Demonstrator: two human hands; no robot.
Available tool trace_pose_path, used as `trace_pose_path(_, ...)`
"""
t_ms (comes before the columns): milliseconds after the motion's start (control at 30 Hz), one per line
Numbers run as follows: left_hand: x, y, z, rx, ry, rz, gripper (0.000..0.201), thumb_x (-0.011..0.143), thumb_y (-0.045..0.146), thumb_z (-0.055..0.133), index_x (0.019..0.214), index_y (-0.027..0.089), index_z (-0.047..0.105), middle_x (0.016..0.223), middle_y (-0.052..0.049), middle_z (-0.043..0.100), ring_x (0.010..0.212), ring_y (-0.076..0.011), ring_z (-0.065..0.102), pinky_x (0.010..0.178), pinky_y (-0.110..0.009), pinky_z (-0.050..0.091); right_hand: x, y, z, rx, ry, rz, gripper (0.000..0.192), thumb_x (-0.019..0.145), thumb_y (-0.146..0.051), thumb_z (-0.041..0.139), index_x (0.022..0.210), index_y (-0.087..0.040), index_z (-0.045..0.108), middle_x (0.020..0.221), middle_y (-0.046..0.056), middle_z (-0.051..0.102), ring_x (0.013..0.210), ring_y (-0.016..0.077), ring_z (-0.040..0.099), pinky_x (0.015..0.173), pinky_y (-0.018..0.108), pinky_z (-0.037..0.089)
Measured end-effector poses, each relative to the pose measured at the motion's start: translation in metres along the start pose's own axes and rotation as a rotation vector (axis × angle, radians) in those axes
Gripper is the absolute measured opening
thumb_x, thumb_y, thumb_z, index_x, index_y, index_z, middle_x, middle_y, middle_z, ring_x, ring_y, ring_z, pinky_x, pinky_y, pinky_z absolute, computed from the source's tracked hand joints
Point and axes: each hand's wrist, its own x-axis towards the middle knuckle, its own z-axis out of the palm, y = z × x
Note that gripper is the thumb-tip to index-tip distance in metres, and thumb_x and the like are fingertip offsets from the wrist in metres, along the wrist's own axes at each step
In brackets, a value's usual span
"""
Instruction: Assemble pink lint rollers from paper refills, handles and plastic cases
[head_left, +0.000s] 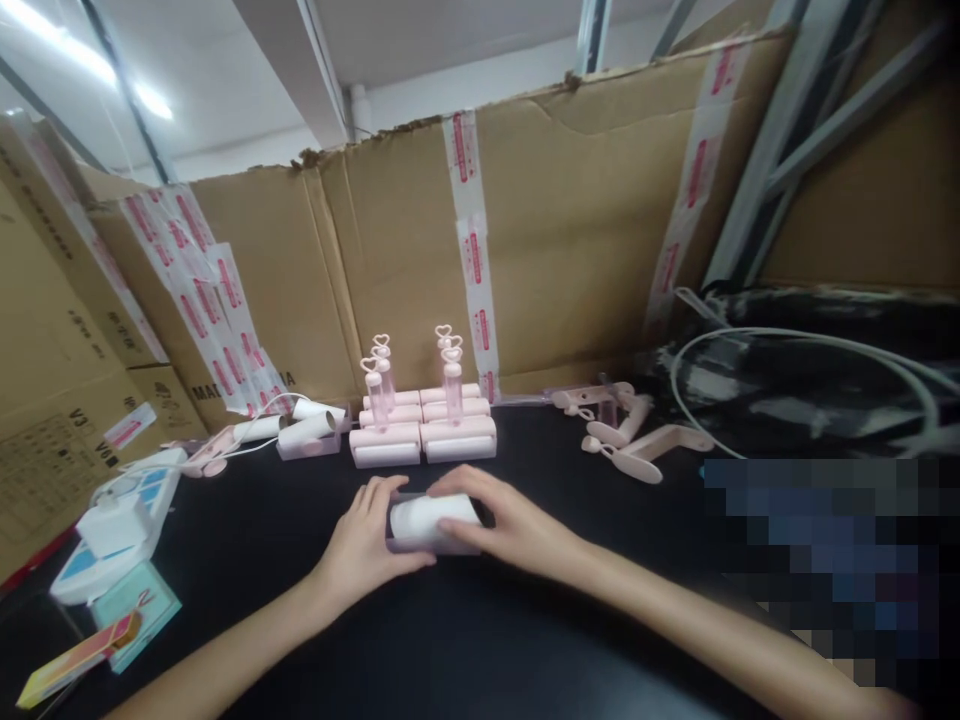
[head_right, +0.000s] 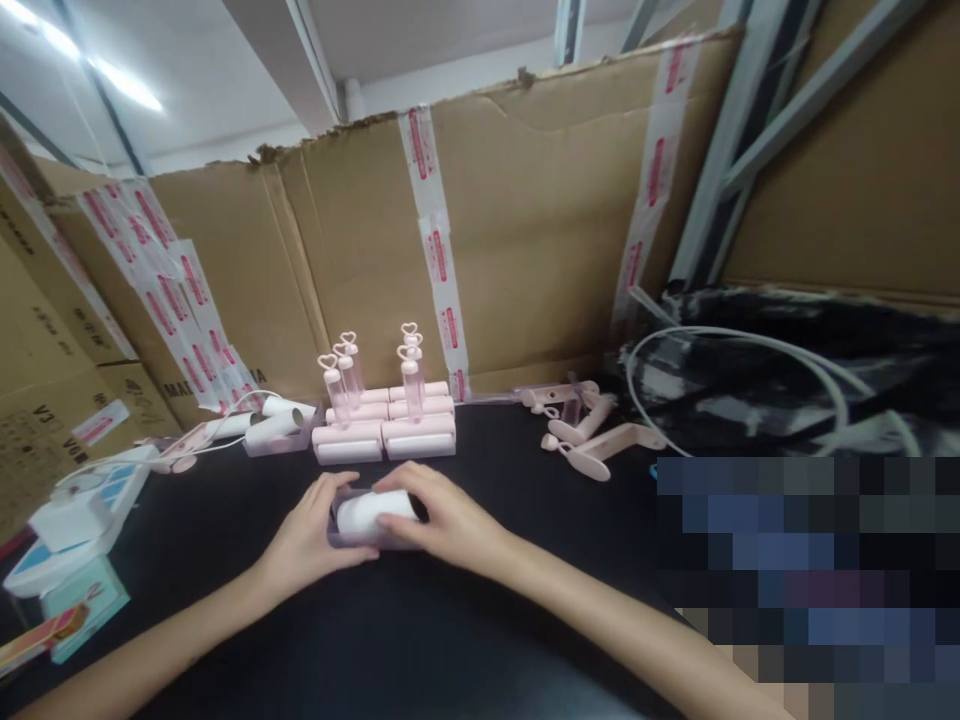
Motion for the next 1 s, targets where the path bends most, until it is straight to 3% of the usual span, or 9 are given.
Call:
trace_pose_path(133, 0.003, -0.013, 0.019, -0.29, 0.016, 0.002, 0.086, 0.063, 0.031, 0.075, 0.13, 0.021, 0.023, 0.112, -0.009, 0.054, 0.108, -0.0232, 0.055, 0.097, -0.042, 0.041, 0.009, 0.007, -0.021, 0.08, 0.22, 0.09, 0.031, 0.079, -0.041, 0.06, 0.101, -0.019, 0.061, 0.103, 0.007, 0.065, 0.095, 0.0228, 0.06, 0.085, 0.035, 0.046)
trace_pose_path(233, 0.005, -0.02, 0.007, -0.307, 0.072, -0.012, 0.064, 0.068, 0.031, 0.072, 0.119, 0.022, 0.035, 0.11, -0.007, 0.056, 0.108, -0.0228, 0.056, 0.095, -0.041, 0.044, 0.015, 0.013, -0.05, 0.136, 0.419, 0.191, 0.034, 0.082, -0.045, 0.054, 0.103, -0.019, 0.058, 0.099, 0.006, 0.065, 0.086, 0.0211, 0.06, 0.073, 0.031, 0.048)
trace_pose_path(300, 0.007, -0.022, -0.007, -0.193, 0.156, 0.074, 0.054, 0.07, 0.031, 0.071, 0.115, 0.023, 0.041, 0.115, -0.007, 0.053, 0.11, -0.0229, 0.054, 0.094, -0.04, 0.046, 0.016, 0.022, -0.066, 0.045, 0.413, 0.225, 0.033, 0.082, -0.047, 0.051, 0.097, -0.018, 0.06, 0.093, 0.006, 0.065, 0.083, 0.0213, 0.059, 0.072, 0.031, 0.047)
trace_pose_path(367, 0.008, -0.023, -0.019, 0.009, 0.267, 0.22, 0.048, 0.074, 0.028, 0.067, 0.115, 0.024, 0.043, 0.115, -0.008, 0.052, 0.11, -0.0231, 0.053, 0.094, -0.041, 0.046, 0.016, 0.036, -0.073, -0.057, 0.271, 0.237, 0.033, 0.08, -0.047, 0.053, 0.088, -0.017, 0.062, 0.088, 0.005, 0.065, 0.083, 0.0219, 0.058, 0.075, 0.032, 0.045)
trace_pose_path(500, 0.01, -0.025, -0.028, 0.428, 0.428, 0.441, 0.042, 0.08, 0.023, 0.06, 0.119, 0.023, 0.043, 0.113, -0.011, 0.053, 0.105, -0.0246, 0.055, 0.087, -0.04, 0.05, 0.014, 0.067, -0.053, -0.058, 0.074, 0.361, 0.037, 0.083, -0.047, 0.045, 0.086, -0.015, 0.064, 0.078, 0.004, 0.065, 0.073, 0.0203, 0.059, 0.065, 0.03, 0.047)
trace_pose_path(600, 0.013, -0.017, -0.023, 0.619, 0.443, 0.504, 0.04, 0.082, 0.023, 0.057, 0.12, 0.022, 0.044, 0.11, -0.013, 0.055, 0.101, -0.0256, 0.056, 0.077, -0.037, 0.054, 0.013, 0.075, -0.034, -0.1, 0.139, 0.372, 0.034, 0.082, -0.043, 0.046, 0.082, -0.015, 0.064, 0.079, 0.007, 0.064, 0.079, 0.0236, 0.059, 0.075, 0.036, 0.047)
trace_pose_path(700, 0.024, 0.002, -0.015, 0.711, 0.4, 0.602, 0.037, 0.084, 0.017, 0.052, 0.121, 0.019, 0.046, 0.109, -0.014, 0.057, 0.102, -0.0264, 0.056, 0.079, -0.038, 0.053, 0.012, 0.062, -0.028, -0.147, 0.259, 0.309, 0.031, 0.081, -0.044, 0.05, 0.093, -0.018, 0.062, 0.105, 0.01, 0.06, 0.108, 0.029, 0.05, 0.099, 0.045, 0.032)
trace_pose_path(833, 0.05, 0.041, -0.008, 0.71, 0.371, 0.816, 0.037, 0.086, 0.009, 0.045, 0.122, 0.021, 0.046, 0.114, -0.012, 0.056, 0.115, -0.0267, 0.051, 0.092, -0.043, 0.047, 0.014, 0.03, -0.035, 0.247, 0.391, 0.298, 0.048, 0.088, -0.057, 0.029, 0.112, -0.023, 0.051, 0.116, 0.01, 0.056, 0.109, 0.0245, 0.053, 0.096, 0.041, 0.04)
trace_pose_path(1000, 0.077, 0.082, 0.001, 0.864, 0.312, 1.074, 0.043, 0.086, 0.002, 0.04, 0.122, 0.024, 0.045, 0.123, -0.006, 0.053, 0.123, -0.022, 0.043, 0.106, -0.044, 0.035, 0.014, 0.019, -0.053, 0.852, 0.125, 0.491, 0.051, 0.091, -0.049, 0.013, 0.101, -0.018, 0.052, 0.095, 0.011, 0.064, 0.09, 0.0219, 0.063, 0.082, 0.038, 0.05)
